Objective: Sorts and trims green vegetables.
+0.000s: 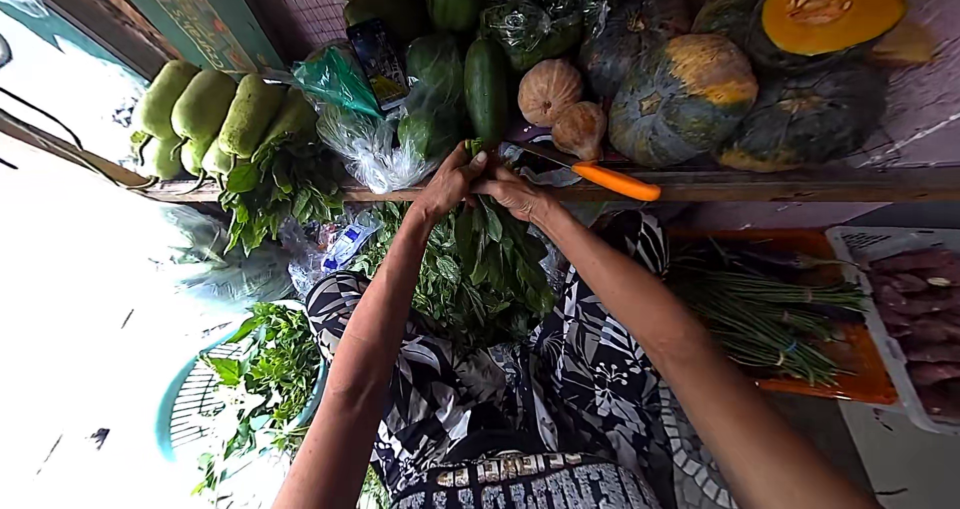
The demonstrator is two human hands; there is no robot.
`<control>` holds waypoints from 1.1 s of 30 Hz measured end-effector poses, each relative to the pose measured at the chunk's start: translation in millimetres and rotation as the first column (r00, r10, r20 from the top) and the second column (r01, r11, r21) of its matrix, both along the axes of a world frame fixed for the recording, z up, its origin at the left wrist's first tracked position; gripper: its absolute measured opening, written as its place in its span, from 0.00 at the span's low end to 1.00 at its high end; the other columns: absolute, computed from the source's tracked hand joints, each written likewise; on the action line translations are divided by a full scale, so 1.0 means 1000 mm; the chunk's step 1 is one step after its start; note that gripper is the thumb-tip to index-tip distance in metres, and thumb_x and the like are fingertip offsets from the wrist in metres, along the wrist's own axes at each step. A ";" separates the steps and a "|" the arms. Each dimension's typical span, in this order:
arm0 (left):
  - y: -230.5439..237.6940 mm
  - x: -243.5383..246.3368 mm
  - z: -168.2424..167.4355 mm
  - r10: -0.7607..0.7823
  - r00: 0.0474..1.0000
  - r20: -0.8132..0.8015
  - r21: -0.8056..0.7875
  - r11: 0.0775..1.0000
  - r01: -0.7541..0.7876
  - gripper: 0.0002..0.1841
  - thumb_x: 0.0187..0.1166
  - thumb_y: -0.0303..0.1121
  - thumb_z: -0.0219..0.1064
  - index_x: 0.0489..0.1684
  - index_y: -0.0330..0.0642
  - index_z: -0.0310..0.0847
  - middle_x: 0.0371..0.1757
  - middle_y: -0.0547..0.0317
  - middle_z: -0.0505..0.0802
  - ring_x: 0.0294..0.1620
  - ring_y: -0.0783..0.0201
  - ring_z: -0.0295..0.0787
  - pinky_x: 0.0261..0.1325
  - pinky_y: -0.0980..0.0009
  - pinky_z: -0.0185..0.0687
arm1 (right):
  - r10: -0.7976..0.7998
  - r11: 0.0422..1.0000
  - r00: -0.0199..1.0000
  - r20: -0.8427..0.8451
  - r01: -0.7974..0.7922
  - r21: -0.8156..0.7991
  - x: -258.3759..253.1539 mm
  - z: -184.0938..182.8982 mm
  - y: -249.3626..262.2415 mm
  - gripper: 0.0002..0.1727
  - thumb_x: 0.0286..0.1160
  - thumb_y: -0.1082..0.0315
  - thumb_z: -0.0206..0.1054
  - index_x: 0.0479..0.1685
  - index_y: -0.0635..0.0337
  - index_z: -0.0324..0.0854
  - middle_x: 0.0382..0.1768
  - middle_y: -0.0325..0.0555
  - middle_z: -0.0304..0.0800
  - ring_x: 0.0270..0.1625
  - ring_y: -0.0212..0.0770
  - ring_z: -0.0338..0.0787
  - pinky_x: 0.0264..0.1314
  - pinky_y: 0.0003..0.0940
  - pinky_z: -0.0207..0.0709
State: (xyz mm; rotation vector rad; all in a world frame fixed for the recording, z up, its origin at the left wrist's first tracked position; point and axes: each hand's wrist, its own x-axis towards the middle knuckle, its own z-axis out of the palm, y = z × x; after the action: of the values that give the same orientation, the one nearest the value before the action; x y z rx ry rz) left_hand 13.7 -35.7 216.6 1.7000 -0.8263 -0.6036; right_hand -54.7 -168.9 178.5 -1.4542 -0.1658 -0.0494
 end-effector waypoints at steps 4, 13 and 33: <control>0.001 0.001 -0.011 0.018 0.998 -0.055 0.029 0.999 -0.016 0.17 0.95 0.38 0.46 0.69 0.38 0.70 0.47 0.59 0.89 0.35 0.73 0.88 0.33 0.77 0.85 | -0.003 0.998 0.998 -0.070 0.008 0.070 0.000 -0.013 0.005 0.11 0.84 0.76 0.57 0.60 0.61 0.74 0.33 0.34 0.84 0.34 0.26 0.84 0.45 0.22 0.82; 0.216 -0.044 -0.040 0.850 0.485 0.204 -0.342 0.526 -0.779 0.24 0.87 0.37 0.61 0.79 0.36 0.65 0.50 0.65 0.90 0.41 0.76 0.90 0.50 0.72 0.89 | -0.251 0.885 0.966 -0.064 0.256 0.390 0.003 0.003 -0.050 0.16 0.91 0.67 0.41 0.35 0.47 0.72 0.22 0.26 0.78 0.29 0.24 0.82 0.42 0.22 0.82; 0.339 -0.208 -0.249 0.763 0.614 0.200 0.938 0.032 -0.345 0.21 0.89 0.31 0.57 0.71 0.22 0.76 0.71 0.23 0.82 0.77 0.30 0.77 0.76 0.36 0.69 | -0.079 0.983 0.980 -0.185 0.107 0.147 0.004 -0.015 -0.014 0.08 0.86 0.63 0.49 0.41 0.47 0.74 0.21 0.27 0.82 0.27 0.29 0.87 0.39 0.30 0.88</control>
State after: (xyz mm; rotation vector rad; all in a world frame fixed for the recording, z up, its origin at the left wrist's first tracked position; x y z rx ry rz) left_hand -194.6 303.5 -32.6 2.6115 0.8382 -0.8371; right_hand -50.3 -182.6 163.6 -1.3013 0.0527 -0.0083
